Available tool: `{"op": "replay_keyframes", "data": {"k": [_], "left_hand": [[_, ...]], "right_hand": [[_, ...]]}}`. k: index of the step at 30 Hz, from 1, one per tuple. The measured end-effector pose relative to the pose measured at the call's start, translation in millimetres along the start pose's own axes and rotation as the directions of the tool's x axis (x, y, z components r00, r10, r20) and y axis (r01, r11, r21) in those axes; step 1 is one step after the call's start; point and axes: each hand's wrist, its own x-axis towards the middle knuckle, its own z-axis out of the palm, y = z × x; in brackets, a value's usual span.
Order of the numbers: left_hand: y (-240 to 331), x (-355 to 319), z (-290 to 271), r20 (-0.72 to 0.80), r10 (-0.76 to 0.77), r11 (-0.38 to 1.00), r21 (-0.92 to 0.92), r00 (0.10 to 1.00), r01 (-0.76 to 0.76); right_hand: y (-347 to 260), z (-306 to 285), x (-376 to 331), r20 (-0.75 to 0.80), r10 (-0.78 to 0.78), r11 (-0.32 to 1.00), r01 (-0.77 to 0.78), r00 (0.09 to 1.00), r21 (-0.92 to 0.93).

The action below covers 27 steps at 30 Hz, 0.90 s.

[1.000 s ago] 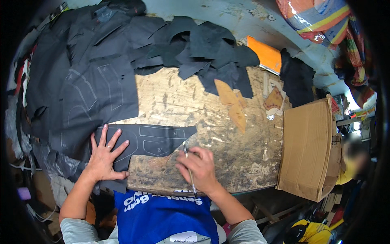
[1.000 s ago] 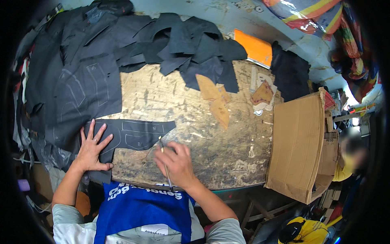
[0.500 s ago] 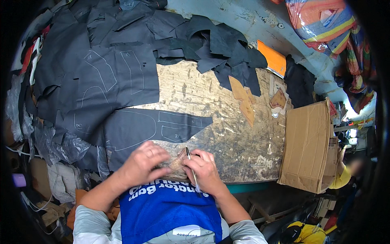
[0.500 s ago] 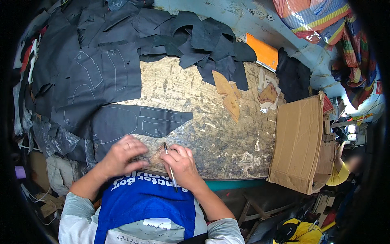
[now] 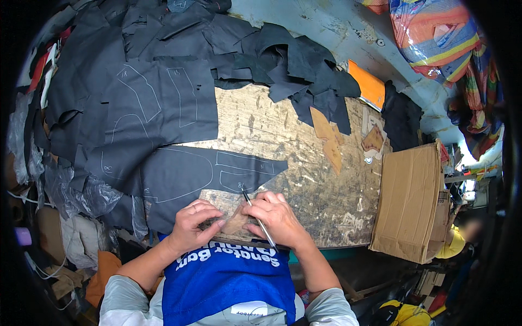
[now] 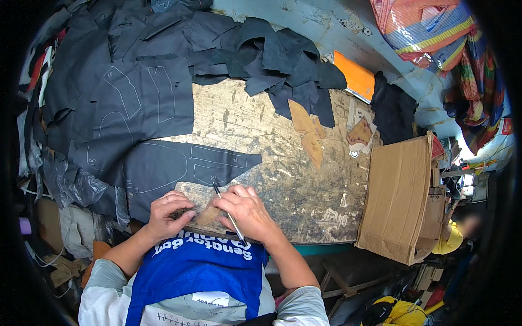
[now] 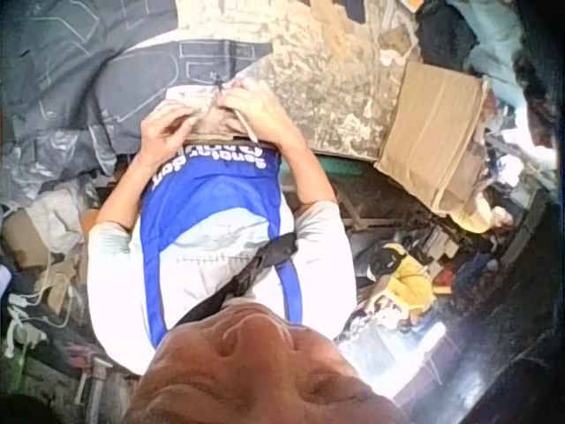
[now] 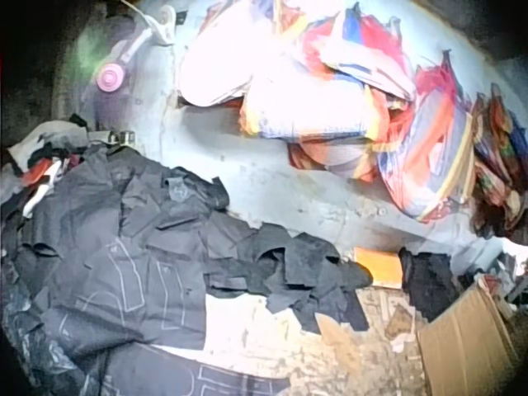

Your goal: The person lays out black fabric on a worktable, uses a cardboard template and a white marker to trace outlines, then cuts the fabric along the marked lines with scissors. The cut pieces are stacked on the table.

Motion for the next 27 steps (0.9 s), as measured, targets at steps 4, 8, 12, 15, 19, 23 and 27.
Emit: {"op": "replay_keyframes", "data": {"k": [4,8,12,15,19,23,27], "left_hand": [[0.5,0.1,-0.1,-0.002,-0.013,1.000,0.003,1.000,0.013],[-0.5,-2.0,1.2,-0.072,-0.061,0.998,-0.017,0.996,0.060],[2.0,-4.4,-0.3,-0.140,-0.034,0.999,-0.006,0.989,0.034],[10.7,-3.4,0.3,-0.169,0.068,0.997,0.046,0.983,-0.061],[23.5,5.1,17.0,0.112,0.153,0.988,0.014,0.982,-0.156],[18.4,20.1,34.9,0.272,0.159,0.960,0.182,0.949,-0.213],[13.6,21.0,39.4,0.344,-0.020,0.931,0.350,0.939,-0.108]], "right_hand": [[-2.1,8.9,-0.9,-0.068,-0.034,0.998,0.038,0.997,0.057],[-6.1,12.2,0.8,0.016,-0.060,0.995,0.058,0.998,0.081],[-4.7,7.5,6.8,0.060,-0.055,0.990,0.047,0.997,0.135],[-0.9,5.8,14.8,-0.206,0.182,0.814,-0.030,0.961,0.581],[14.9,10.1,35.7,-0.319,0.367,0.824,-0.146,0.874,0.547],[25.1,18.6,43.7,-0.380,0.382,0.877,-0.200,0.843,0.437],[34.3,21.6,42.7,-0.514,0.243,0.951,-0.099,0.823,0.293]]}}
